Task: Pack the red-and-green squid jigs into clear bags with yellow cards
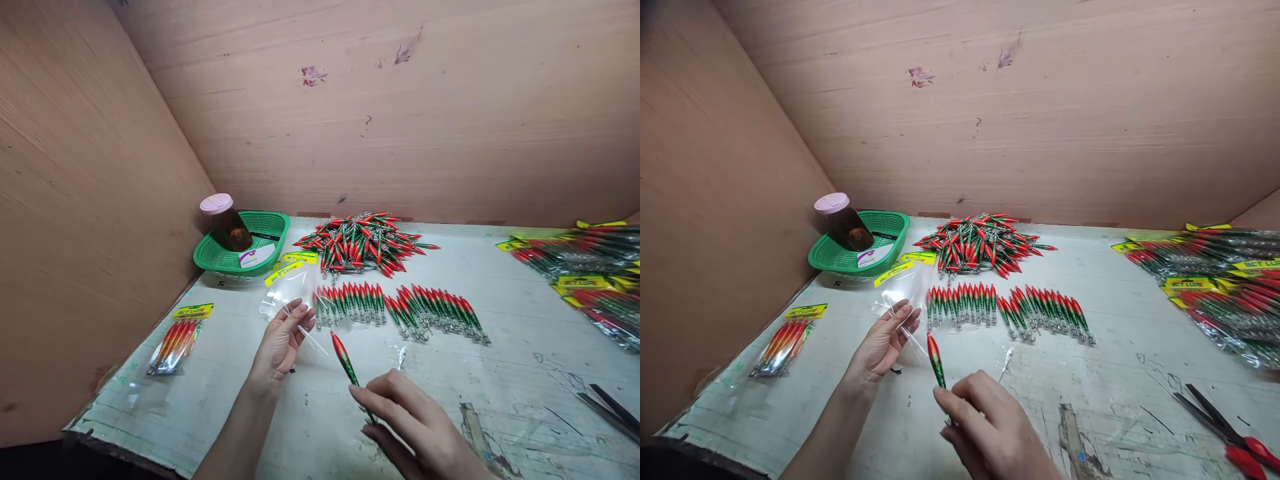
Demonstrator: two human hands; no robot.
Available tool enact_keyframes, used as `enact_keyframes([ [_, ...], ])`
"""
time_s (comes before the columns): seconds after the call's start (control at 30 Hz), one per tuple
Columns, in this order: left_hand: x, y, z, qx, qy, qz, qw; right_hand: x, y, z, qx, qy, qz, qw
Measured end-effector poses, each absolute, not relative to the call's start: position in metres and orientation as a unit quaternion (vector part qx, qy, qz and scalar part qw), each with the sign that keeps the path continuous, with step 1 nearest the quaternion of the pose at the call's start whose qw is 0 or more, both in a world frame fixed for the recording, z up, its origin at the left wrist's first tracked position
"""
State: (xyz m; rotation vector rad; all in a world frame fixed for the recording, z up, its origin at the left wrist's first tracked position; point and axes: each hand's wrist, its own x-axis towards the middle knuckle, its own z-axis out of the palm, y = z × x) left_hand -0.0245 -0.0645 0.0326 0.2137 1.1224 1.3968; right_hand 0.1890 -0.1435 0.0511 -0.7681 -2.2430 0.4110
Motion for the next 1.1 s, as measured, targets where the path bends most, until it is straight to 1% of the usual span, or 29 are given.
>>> enact_keyframes([
  [0.17, -0.006, -0.074, 0.037, 0.093, 0.467, 0.563, 0.676, 0.186, -0.130, 0.045, -0.327, -0.872, 0.007, 0.365],
  [0.33, 0.002, -0.088, 0.038, 0.108, 0.450, 0.529, 0.711, 0.188, -0.125, 0.047, -0.346, -0.861, -0.007, 0.373],
  [0.47, 0.008, -0.098, 0.043, 0.177, 0.421, 0.492, 0.741, 0.191, -0.124, 0.051, -0.351, -0.863, -0.050, 0.361],
  [0.63, 0.013, -0.102, 0.051, 0.175, 0.384, 0.449, 0.787, 0.197, -0.122, 0.047, -0.338, -0.866, -0.050, 0.364],
  [0.87, 0.016, -0.103, 0.049, 0.176, 0.371, 0.416, 0.811, 0.210, -0.117, 0.042, -0.343, -0.860, -0.080, 0.368],
  [0.93, 0.019, -0.104, 0.048, 0.174, 0.357, 0.422, 0.815, 0.211, -0.116, 0.041, -0.336, -0.863, -0.076, 0.368],
  [1.0, 0.024, -0.105, 0.046, 0.166, 0.345, 0.445, 0.810, 0.208, -0.116, 0.039, -0.332, -0.861, -0.046, 0.382],
  [1.1, 0.033, -0.109, 0.042, 0.151, 0.322, 0.469, 0.809, 0.200, -0.118, 0.037, -0.327, -0.837, 0.044, 0.438],
])
